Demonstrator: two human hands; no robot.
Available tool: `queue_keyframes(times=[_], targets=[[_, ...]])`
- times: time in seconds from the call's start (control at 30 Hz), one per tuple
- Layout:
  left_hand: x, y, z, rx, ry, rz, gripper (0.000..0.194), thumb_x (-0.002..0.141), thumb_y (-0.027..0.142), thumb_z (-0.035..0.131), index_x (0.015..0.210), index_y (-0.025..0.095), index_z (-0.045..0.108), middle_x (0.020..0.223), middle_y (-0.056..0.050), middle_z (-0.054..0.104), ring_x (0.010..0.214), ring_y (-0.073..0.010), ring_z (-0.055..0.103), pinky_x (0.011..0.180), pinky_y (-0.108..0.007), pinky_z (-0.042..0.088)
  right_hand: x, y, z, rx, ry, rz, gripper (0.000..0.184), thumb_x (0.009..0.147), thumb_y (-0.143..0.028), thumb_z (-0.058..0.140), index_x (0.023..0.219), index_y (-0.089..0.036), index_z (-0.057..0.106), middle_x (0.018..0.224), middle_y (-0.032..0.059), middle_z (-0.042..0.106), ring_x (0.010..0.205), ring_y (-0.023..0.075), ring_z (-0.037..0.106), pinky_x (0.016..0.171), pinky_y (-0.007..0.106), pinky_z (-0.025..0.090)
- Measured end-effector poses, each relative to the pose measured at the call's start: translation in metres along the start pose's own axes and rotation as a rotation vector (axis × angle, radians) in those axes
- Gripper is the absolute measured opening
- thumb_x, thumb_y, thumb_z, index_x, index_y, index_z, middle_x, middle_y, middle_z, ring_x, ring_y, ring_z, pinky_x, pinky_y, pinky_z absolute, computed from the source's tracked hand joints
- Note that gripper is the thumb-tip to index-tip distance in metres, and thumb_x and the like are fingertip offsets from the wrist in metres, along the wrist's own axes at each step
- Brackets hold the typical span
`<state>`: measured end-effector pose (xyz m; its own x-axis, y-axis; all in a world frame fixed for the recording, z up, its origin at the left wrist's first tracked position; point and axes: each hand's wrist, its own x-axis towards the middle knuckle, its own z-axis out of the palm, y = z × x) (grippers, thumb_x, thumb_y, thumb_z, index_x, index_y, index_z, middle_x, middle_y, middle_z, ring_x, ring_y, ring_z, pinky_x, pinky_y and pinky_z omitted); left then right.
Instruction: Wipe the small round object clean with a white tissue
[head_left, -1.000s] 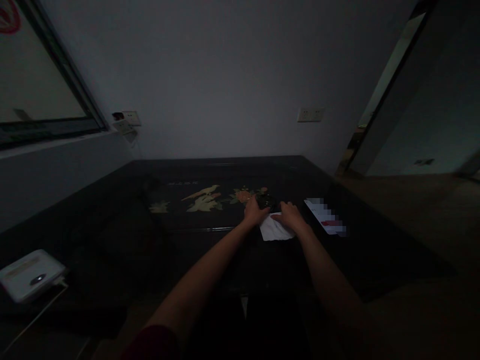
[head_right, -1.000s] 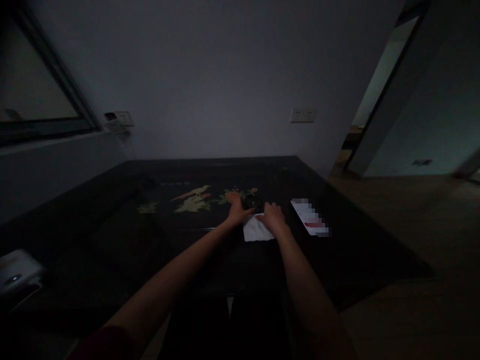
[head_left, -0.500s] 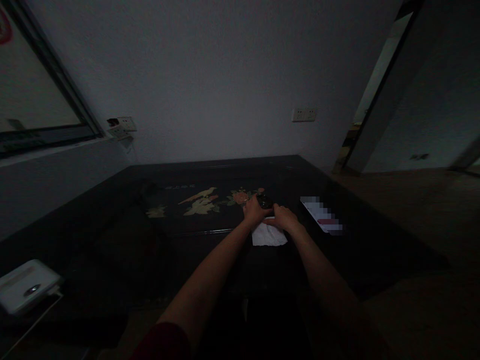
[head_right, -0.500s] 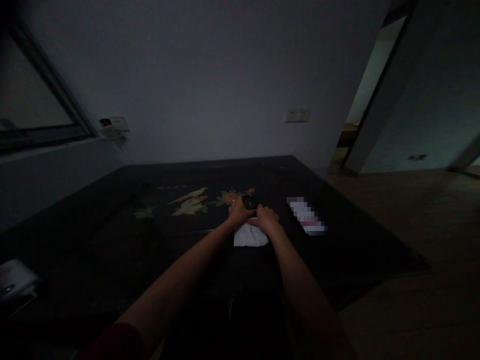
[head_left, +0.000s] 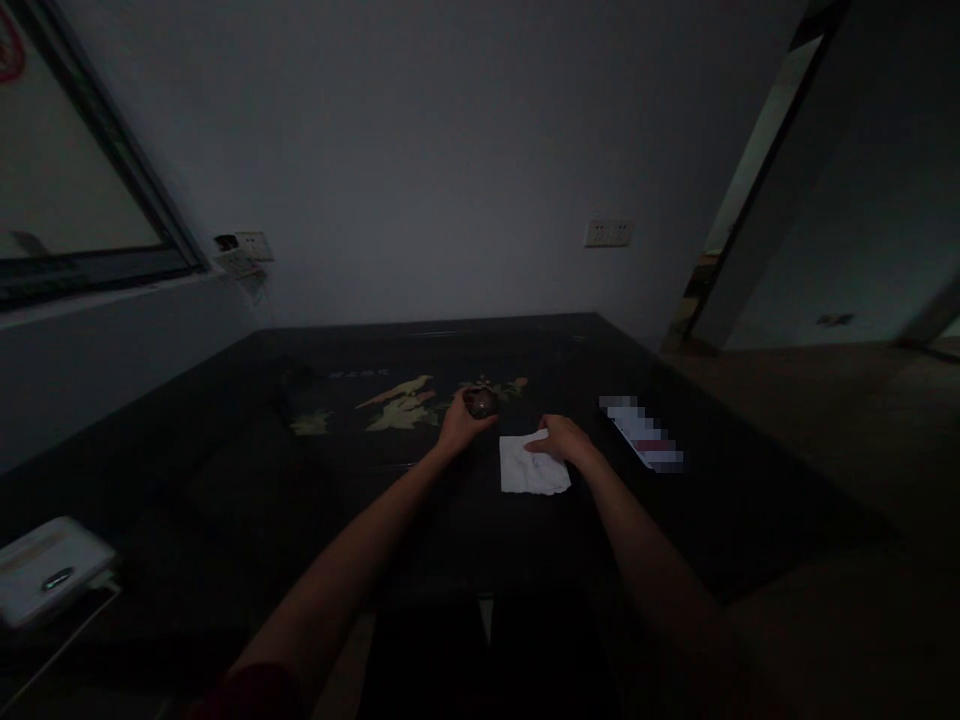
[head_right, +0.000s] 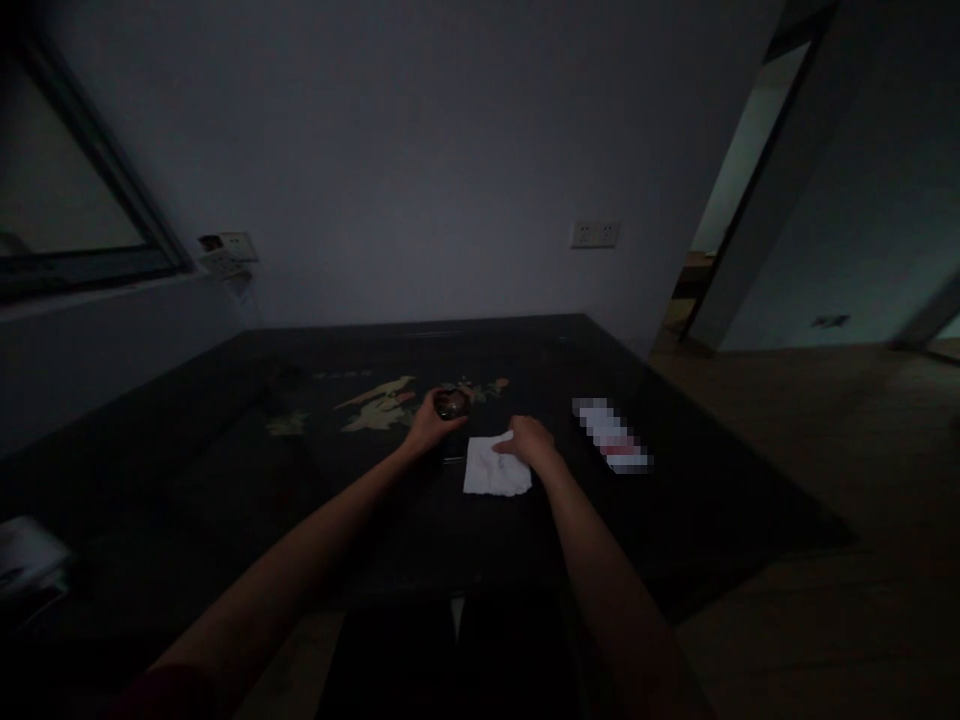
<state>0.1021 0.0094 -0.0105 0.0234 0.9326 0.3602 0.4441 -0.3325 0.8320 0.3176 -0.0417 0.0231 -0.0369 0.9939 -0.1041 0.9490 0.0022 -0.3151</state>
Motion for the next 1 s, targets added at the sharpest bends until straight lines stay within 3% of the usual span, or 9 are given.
queue_keyframes(times=[0.2, 0.33, 0.5, 0.7, 1.0], targets=[[-0.003, -0.031, -0.095, 0.217, 0.123, -0.188, 0.068, 0.064, 0.032, 0.08, 0.12, 0.016, 0.045, 0.12, -0.014, 0.061, 0.113, -0.0251, 0.06, 0.097, -0.038, 0.045, 0.005, 0.003, 0.003, -0.003, 0.007, -0.022, 0.039, 0.072, -0.046, 0.074, 0.098, -0.018, 0.066, 0.111, 0.0116, 0.066, 0.101, 0.0239, 0.063, 0.073, 0.028, 0.045], [-0.002, -0.049, -0.127, 0.302, 0.226, -0.257, 0.073, 0.065, 0.036, 0.08, 0.125, 0.017, 0.043, 0.125, -0.015, 0.061, 0.117, -0.0271, 0.058, 0.096, -0.038, 0.046, 0.005, 0.004, 0.002, 0.044, 0.018, -0.017, 0.03, 0.076, -0.041, 0.071, 0.096, -0.019, 0.066, 0.105, 0.0085, 0.069, 0.093, 0.0208, 0.065, 0.068, 0.025, 0.044], [0.003, -0.061, -0.132, 0.345, 0.246, -0.272, 0.077, 0.065, 0.045, 0.078, 0.127, 0.017, 0.042, 0.124, -0.016, 0.062, 0.113, -0.0273, 0.06, 0.091, -0.036, 0.048, 0.006, 0.006, 0.003, 0.075, 0.056, -0.005, 0.023, 0.08, -0.036, 0.067, 0.096, -0.02, 0.067, 0.099, 0.0075, 0.07, 0.09, 0.0202, 0.065, 0.068, 0.025, 0.044], [0.002, -0.061, -0.129, 0.403, 0.18, -0.299, 0.08, 0.065, 0.048, 0.077, 0.13, 0.019, 0.04, 0.128, -0.016, 0.06, 0.116, -0.0281, 0.059, 0.091, -0.035, 0.047, 0.008, 0.007, 0.003, 0.095, 0.073, 0.013, 0.021, 0.08, -0.035, 0.066, 0.095, -0.02, 0.069, 0.101, 0.0081, 0.071, 0.09, 0.0205, 0.066, 0.068, 0.026, 0.043], [0.0, -0.06, -0.126, 0.42, 0.182, -0.305, 0.081, 0.064, 0.053, 0.077, 0.129, 0.02, 0.041, 0.128, -0.015, 0.06, 0.116, -0.0292, 0.059, 0.091, -0.036, 0.046, 0.011, 0.009, 0.005, 0.097, 0.081, -0.003, 0.022, 0.081, -0.032, 0.064, 0.098, -0.02, 0.069, 0.098, 0.0067, 0.071, 0.089, 0.0192, 0.065, 0.066, 0.024, 0.043]])
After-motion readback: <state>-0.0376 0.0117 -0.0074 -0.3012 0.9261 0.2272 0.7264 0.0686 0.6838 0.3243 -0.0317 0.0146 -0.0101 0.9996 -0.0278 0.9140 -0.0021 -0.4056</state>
